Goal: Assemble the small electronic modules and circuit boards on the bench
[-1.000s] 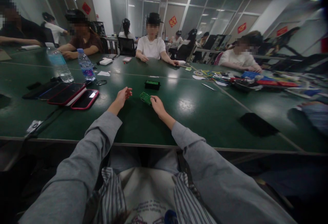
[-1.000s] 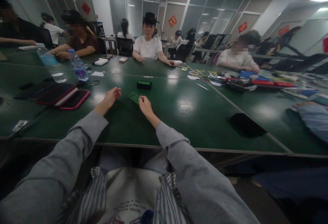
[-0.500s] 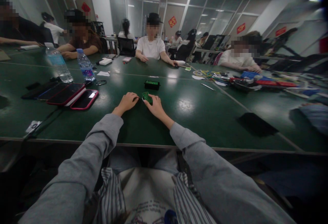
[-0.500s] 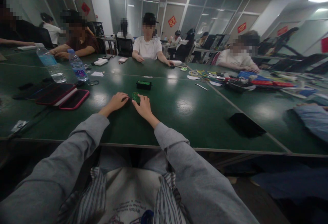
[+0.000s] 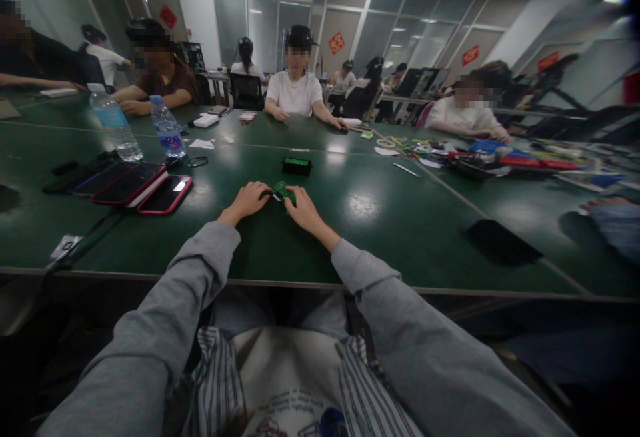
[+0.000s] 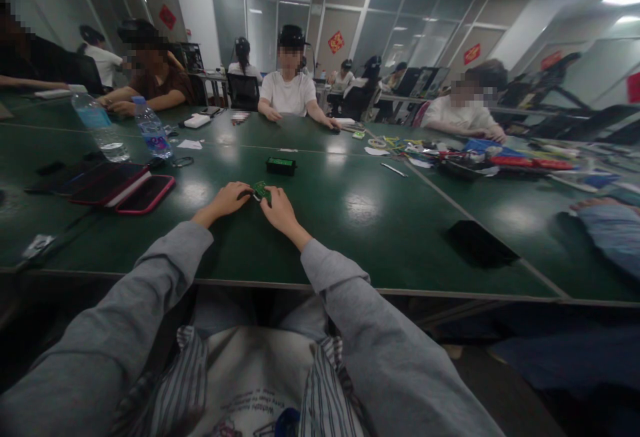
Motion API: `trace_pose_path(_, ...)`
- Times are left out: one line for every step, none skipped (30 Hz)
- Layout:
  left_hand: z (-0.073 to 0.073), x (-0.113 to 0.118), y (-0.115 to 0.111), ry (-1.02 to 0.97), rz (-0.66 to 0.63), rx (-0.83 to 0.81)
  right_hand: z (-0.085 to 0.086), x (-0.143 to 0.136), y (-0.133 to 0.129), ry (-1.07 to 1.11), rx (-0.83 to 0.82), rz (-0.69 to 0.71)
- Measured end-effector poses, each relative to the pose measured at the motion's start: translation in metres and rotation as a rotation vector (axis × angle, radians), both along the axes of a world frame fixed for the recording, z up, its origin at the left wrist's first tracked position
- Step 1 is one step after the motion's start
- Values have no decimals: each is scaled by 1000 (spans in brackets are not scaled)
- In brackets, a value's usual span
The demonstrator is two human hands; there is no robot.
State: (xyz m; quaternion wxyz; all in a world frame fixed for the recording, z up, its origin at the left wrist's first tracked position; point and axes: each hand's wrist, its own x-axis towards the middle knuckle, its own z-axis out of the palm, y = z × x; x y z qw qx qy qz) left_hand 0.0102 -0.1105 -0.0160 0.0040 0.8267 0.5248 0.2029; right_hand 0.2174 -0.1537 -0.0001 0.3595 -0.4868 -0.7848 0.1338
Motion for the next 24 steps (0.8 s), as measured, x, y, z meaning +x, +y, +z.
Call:
trace_pose_path(0,0,0,-4,2,-3,0,0,-1,-6,-2,5)
trace_pose_path(0,0,1,-10,2,-7,1,0,-1,-11,-3,10)
trace_pose_path(-1,0,1,-17,0,-9,1,0,-1,-15,-3,13)
trace_pose_path(-1,0,1,-24,-2,-10,1,0,-2,-19,-2,14)
trace_pose_path(-1,-1,2,-29,-6,-10,0,0,-2,-23,1,16)
trace_pose_path(-1,-1,2,-32,-10,-8,0,1,-2,-28,5,19)
trace_pose_path(0,0,2,-30,-12,-8,-1,1,-1,-35,11,24)
trace_pose_path(0,0,1,-28,-11,-8,-1,2,-1,-43,19,30)
trace_pose_path(0,0,1,-24,-9,-8,-2,2,-1,-52,28,37)
trace_pose_path(0,0,1,-22,-7,-8,-2,3,-1,-60,35,44)
trace_pose_path(0,0,0,-21,-4,-8,-3,3,0,-65,41,49)
trace_pose_path(0,0,0,-21,-2,-10,-3,3,0,-70,44,54)
trace_pose_path(0,0,0,-22,-1,-11,-4,4,0,-72,46,57)
trace_pose_path(1,0,0,-24,0,-13,-4,4,1,-73,48,59)
trace_pose_path(1,0,0,-25,0,-13,-4,4,1,-74,51,61)
trace_pose_path(1,0,0,-25,0,-14,-4,4,1,-76,56,61)
trace_pose_path(1,0,0,-24,1,-16,-5,3,1,-78,62,62)
trace_pose_path(1,0,0,-20,1,-17,-5,3,1,-81,66,63)
trace_pose_path(1,0,0,-16,4,-18,-5,3,1,-86,69,64)
trace_pose_path(0,0,0,-12,5,-17,-5,3,1,-93,69,68)
trace_pose_path(0,0,0,-10,6,-15,-5,4,1,-103,69,73)
trace_pose_path(0,0,1,-9,6,-12,-5,4,0,-113,70,77)
trace_pose_path(0,0,1,-9,6,-9,-5,4,-1,-124,71,83)
trace_pose_path(0,0,1,-10,6,-8,-4,4,-1,-134,74,88)
